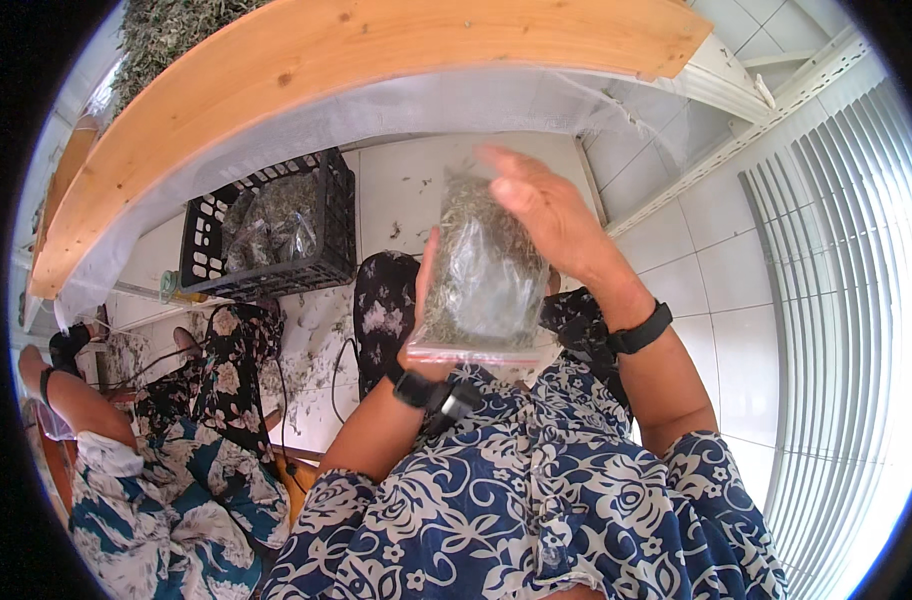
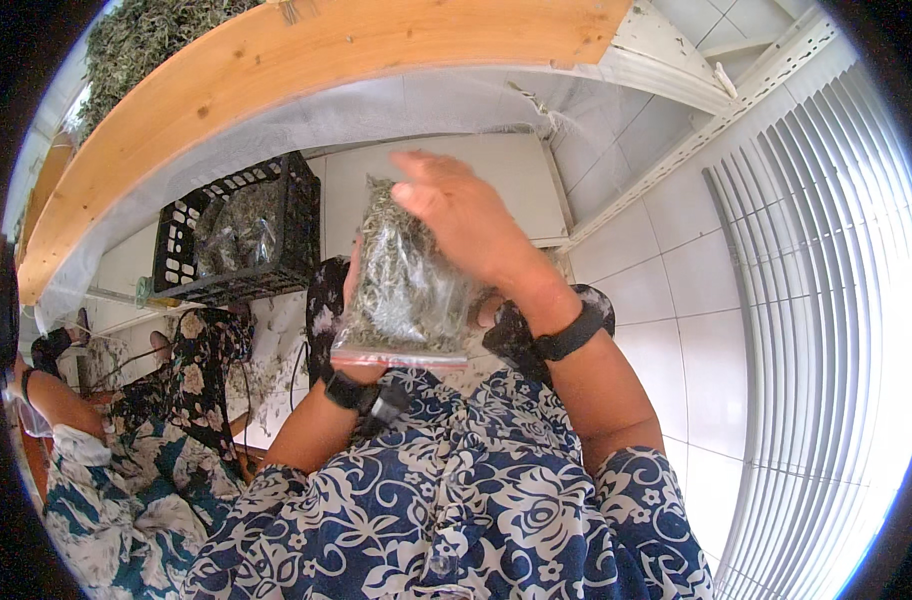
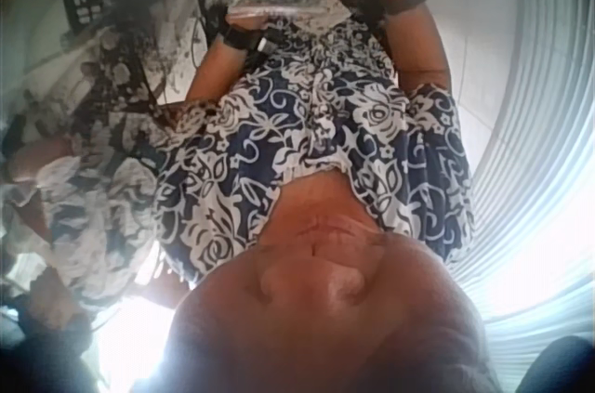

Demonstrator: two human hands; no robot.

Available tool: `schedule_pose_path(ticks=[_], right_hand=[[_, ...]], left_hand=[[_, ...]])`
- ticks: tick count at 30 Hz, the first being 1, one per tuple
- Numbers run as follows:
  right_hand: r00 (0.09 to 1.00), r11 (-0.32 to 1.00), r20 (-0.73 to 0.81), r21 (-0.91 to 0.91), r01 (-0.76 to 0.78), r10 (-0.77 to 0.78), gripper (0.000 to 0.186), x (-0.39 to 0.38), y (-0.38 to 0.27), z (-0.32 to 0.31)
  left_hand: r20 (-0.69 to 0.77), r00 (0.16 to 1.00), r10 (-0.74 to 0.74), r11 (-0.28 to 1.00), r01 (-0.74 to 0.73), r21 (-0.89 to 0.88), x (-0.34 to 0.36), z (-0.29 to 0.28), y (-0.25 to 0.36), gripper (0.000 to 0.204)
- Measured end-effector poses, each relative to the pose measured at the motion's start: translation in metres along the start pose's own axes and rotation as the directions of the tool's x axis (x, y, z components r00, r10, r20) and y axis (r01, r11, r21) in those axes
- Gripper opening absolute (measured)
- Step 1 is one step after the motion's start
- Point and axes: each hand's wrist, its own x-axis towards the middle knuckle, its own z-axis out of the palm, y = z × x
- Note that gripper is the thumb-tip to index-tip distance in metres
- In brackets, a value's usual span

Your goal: The person opens a plastic bag, fills it with dried leaves from a wooden tray by hand, and seals it. They then pick up a small white object from a shelf, place it into the bag, and press the bag flat.

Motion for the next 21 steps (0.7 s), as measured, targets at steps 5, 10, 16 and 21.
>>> schedule_pose_path(ticks=[5,10,16,21], right_hand=[[0.995,0.945,0.006,-0.311,0.098,-0.101,0.057,-0.008,0.001,0.024],[0.994,0.916,-0.013,-0.392,0.091,-0.105,0.057,-0.006,0.005,0.036],[0.988,0.842,0.112,-0.519,0.149,-0.106,0.057,-0.012,0.045,0.059],[0.978,0.859,0.045,-0.470,0.203,-0.206,0.057,-0.023,0.006,0.053]], left_hand=[[0.038,0.999,-0.011,1.000,0.010,0.019,0.010,-0.017,-0.005,0.060],[0.264,0.963,-0.051,0.994,0.074,-0.079,0.010,-0.058,-0.010,0.060],[0.060,0.994,-0.095,0.985,0.103,-0.140,-0.001,-0.051,-0.019,0.060],[0.116,0.990,0.085,0.991,-0.096,0.093,-0.003,-0.052,-0.027,0.066]])
